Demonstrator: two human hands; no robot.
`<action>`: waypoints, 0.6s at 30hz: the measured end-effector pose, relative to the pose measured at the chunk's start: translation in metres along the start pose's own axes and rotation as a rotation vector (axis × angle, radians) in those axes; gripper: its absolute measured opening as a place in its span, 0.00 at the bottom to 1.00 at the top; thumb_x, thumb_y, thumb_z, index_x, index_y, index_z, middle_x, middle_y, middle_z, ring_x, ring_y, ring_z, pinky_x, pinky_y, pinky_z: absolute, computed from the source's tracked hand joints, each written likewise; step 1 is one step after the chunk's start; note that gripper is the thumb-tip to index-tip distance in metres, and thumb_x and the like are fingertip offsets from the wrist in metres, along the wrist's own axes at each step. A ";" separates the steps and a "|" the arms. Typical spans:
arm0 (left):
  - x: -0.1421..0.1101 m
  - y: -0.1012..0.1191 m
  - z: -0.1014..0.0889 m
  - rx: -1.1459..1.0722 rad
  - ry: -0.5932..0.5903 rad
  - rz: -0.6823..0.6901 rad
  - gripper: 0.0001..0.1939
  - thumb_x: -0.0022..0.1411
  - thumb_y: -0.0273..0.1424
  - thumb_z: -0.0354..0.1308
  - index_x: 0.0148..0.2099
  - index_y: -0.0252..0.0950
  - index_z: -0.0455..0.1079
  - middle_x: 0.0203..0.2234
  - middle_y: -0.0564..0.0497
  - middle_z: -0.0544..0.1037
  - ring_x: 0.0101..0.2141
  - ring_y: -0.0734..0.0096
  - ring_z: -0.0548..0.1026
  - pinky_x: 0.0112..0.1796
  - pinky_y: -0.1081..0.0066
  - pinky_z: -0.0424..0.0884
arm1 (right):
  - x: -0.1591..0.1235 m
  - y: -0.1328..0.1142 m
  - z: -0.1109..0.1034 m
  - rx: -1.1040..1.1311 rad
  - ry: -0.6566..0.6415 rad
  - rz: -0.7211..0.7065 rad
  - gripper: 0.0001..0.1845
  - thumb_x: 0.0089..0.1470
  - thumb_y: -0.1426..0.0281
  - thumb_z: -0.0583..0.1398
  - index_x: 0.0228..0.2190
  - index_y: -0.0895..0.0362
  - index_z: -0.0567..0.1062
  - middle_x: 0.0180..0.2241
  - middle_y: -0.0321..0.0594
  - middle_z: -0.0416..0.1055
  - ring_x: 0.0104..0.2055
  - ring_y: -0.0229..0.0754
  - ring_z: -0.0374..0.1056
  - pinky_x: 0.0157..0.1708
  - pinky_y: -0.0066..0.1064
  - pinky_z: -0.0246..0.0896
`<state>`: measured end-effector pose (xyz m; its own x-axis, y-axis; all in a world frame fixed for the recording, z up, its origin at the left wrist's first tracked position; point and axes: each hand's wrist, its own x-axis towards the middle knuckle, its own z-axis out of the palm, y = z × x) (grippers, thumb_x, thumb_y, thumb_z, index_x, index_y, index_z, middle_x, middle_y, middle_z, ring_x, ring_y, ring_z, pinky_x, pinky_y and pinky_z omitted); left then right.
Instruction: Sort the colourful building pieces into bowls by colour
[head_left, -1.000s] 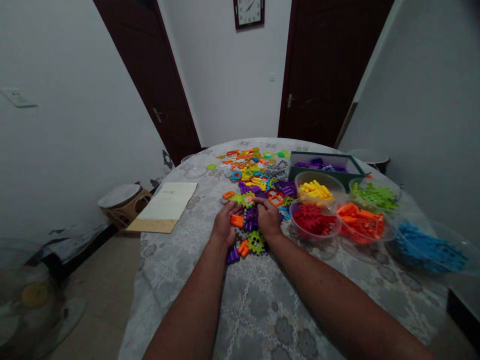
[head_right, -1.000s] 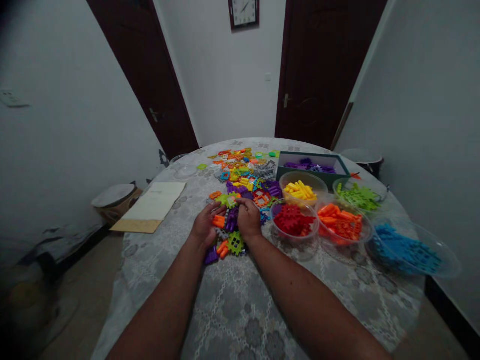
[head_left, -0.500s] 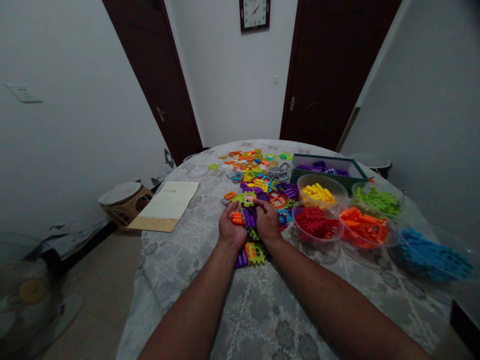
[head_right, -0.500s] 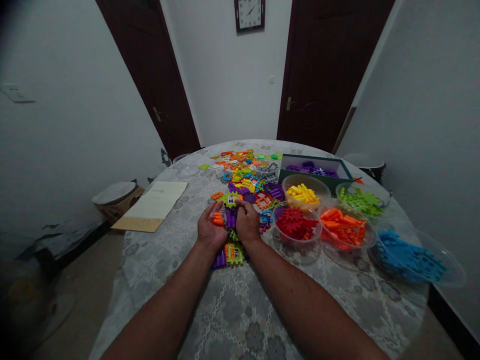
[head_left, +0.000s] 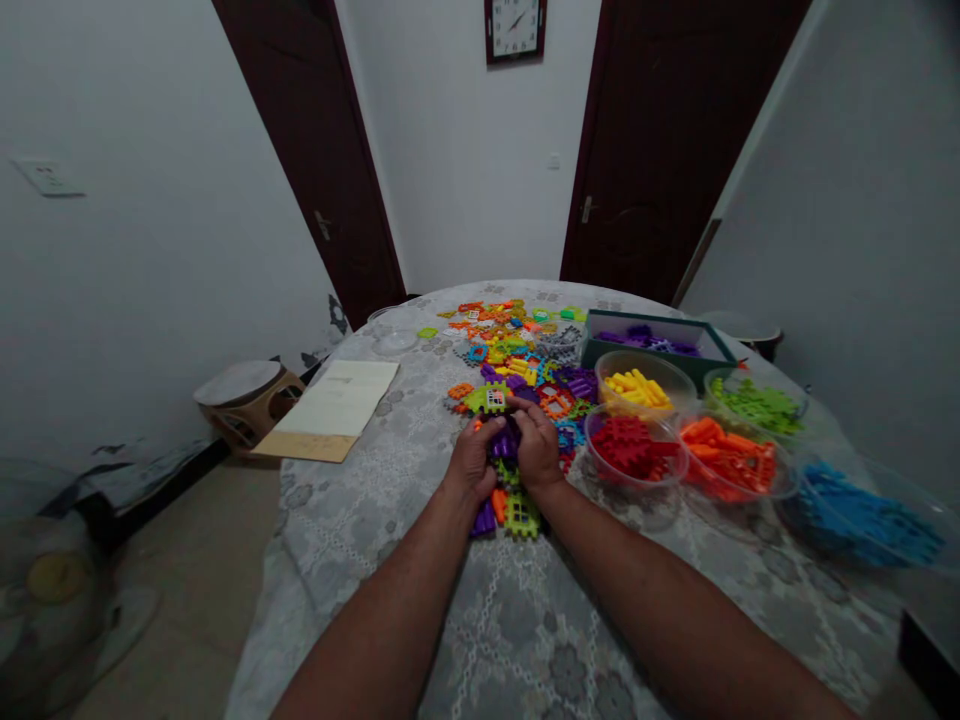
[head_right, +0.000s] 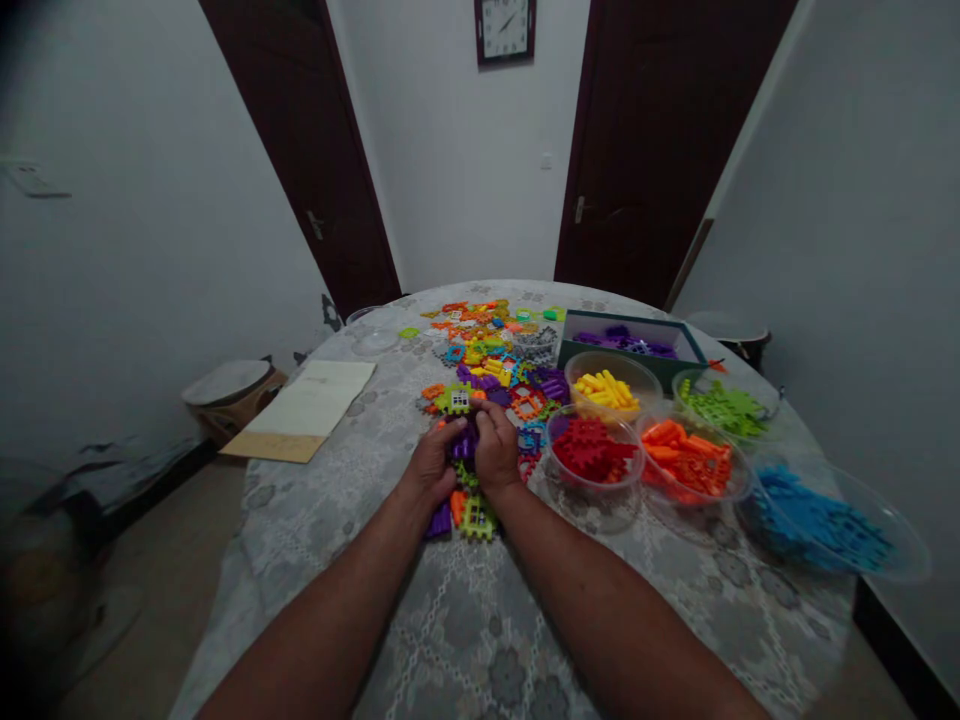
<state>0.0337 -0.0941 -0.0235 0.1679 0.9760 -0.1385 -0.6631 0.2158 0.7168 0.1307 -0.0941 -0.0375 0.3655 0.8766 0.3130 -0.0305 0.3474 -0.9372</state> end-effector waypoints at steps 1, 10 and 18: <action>-0.001 0.000 0.001 0.023 0.000 0.014 0.29 0.43 0.30 0.78 0.49 0.35 0.76 0.35 0.48 0.85 0.40 0.56 0.84 0.44 0.62 0.78 | 0.000 -0.001 -0.001 0.051 -0.005 0.020 0.20 0.59 0.61 0.57 0.45 0.56 0.83 0.45 0.43 0.82 0.50 0.50 0.75 0.55 0.41 0.67; -0.003 -0.005 0.006 0.197 0.071 0.099 0.28 0.42 0.32 0.78 0.47 0.35 0.75 0.32 0.51 0.82 0.33 0.65 0.80 0.36 0.70 0.73 | -0.008 -0.015 -0.002 0.032 -0.083 -0.115 0.19 0.64 0.60 0.56 0.45 0.56 0.83 0.47 0.44 0.81 0.51 0.50 0.74 0.57 0.40 0.65; -0.004 -0.003 0.002 0.360 0.175 0.193 0.18 0.45 0.32 0.74 0.38 0.36 0.75 0.27 0.55 0.77 0.26 0.72 0.72 0.29 0.73 0.68 | -0.008 -0.023 0.004 -0.227 -0.135 -0.349 0.18 0.66 0.65 0.54 0.46 0.54 0.81 0.47 0.46 0.76 0.52 0.48 0.72 0.58 0.41 0.66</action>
<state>0.0370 -0.0988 -0.0236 -0.0810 0.9942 -0.0704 -0.3690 0.0356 0.9287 0.1251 -0.1081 -0.0178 0.1920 0.7607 0.6201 0.2838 0.5618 -0.7771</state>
